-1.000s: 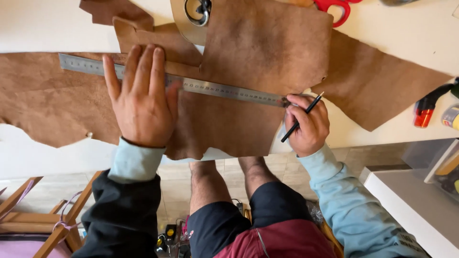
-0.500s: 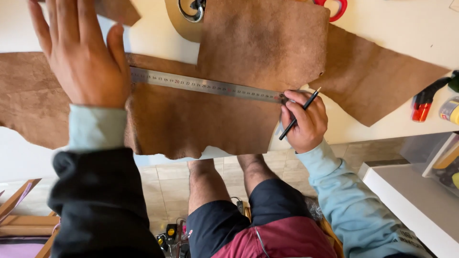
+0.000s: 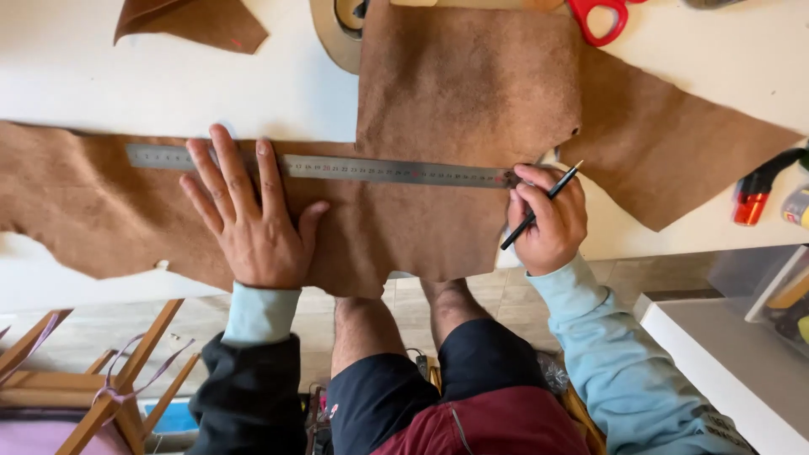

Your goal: Measuring and marking lines on a piece of brown leather using a metal ruler and a pen for pattern layout.

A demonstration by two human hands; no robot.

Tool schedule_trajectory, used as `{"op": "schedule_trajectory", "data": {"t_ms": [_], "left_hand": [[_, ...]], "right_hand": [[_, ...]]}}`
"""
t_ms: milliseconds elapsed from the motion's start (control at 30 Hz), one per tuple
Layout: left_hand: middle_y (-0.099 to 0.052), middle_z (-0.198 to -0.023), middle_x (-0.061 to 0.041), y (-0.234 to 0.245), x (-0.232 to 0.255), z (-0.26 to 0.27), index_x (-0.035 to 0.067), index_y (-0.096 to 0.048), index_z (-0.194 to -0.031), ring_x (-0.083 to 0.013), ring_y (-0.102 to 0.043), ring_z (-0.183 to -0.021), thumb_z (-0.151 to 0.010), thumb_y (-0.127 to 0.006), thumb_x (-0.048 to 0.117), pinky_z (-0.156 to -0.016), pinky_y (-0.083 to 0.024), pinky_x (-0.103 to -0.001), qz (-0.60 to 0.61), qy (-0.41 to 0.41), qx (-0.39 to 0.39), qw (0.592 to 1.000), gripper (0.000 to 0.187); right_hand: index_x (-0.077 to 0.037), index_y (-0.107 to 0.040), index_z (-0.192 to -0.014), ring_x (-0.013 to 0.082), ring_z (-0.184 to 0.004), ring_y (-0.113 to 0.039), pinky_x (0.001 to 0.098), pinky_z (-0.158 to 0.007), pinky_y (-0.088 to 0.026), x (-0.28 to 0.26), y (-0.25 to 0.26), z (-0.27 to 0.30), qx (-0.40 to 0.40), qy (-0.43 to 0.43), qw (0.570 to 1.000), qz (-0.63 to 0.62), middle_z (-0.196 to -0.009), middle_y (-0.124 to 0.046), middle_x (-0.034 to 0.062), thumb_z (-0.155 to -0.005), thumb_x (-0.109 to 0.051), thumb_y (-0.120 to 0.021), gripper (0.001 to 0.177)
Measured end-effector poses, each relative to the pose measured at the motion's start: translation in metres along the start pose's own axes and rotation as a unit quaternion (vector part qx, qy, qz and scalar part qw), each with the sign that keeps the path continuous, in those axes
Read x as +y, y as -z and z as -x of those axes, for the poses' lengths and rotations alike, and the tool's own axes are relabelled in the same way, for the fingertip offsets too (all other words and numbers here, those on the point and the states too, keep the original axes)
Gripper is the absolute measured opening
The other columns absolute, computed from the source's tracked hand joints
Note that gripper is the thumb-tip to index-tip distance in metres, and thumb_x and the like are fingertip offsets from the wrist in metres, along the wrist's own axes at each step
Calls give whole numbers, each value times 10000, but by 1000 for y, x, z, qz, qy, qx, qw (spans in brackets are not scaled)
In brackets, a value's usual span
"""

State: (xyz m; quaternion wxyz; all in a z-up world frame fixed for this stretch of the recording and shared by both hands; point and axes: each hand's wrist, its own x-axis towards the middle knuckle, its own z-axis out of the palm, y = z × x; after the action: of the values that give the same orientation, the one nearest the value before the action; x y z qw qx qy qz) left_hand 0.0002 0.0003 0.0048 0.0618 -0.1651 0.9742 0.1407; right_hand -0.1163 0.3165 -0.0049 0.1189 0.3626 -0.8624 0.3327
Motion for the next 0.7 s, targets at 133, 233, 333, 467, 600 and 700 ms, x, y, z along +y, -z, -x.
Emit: {"op": "schedule_trajectory", "data": {"t_ms": [133,233,333,467,600,700], "left_hand": [[-140,-1701,-281,-4,10,16,104,-275,-1666,-496,-110,-1602,-1033,-306,748,-1329,-88,-655,35,17,38,999,903],[-118,-1686,-316,-3,15,20,49,-259,-1663,-534,-118,-1596,-1011,-409,780,-1344,-172,-667,36,65,56,996,991],[-140,-1681,-324,-1,11,14,62,-278,-1655,-539,-122,-1588,-1021,-385,762,-1331,-156,-663,37,51,59,996,951],[-197,-1676,-274,4,-9,7,11,-386,-1628,-520,-135,-1567,-1089,-309,649,-1309,-161,-685,29,39,86,995,838],[-296,-1642,-280,8,-27,0,-28,-485,-1581,-512,-222,-1535,-1102,-370,601,-1271,-208,-670,20,16,110,994,799],[-289,-1652,-253,-2,-35,2,31,-445,-1603,-481,-209,-1549,-1086,-407,628,-1289,-203,-672,13,27,115,993,790]], "right_hand": [[59,-592,-1020,433,-916,-699,530,-832,-546,-3,2,-1,-6,-19,1000,18,-1114,-696,253,-1058,-65,-567,132],[41,-568,-1059,431,-919,-697,537,-845,-551,-2,0,3,1,-14,1000,17,-1120,-694,246,-1038,-64,-611,115],[45,-568,-1056,429,-919,-694,542,-859,-554,-1,0,0,-1,-13,1000,19,-1111,-698,247,-1039,-67,-607,121],[45,-562,-1068,428,-922,-695,537,-882,-553,-3,2,0,3,-33,999,12,-1098,-700,251,-1044,-74,-607,130],[58,-562,-1033,430,-899,-692,547,-883,-542,-6,2,-4,1,-30,1000,7,-1072,-703,261,-1042,-63,-604,128],[61,-573,-1029,436,-912,-698,555,-891,-538,-7,2,-6,2,-25,1000,15,-1071,-709,261,-1055,-91,-601,157]]}}
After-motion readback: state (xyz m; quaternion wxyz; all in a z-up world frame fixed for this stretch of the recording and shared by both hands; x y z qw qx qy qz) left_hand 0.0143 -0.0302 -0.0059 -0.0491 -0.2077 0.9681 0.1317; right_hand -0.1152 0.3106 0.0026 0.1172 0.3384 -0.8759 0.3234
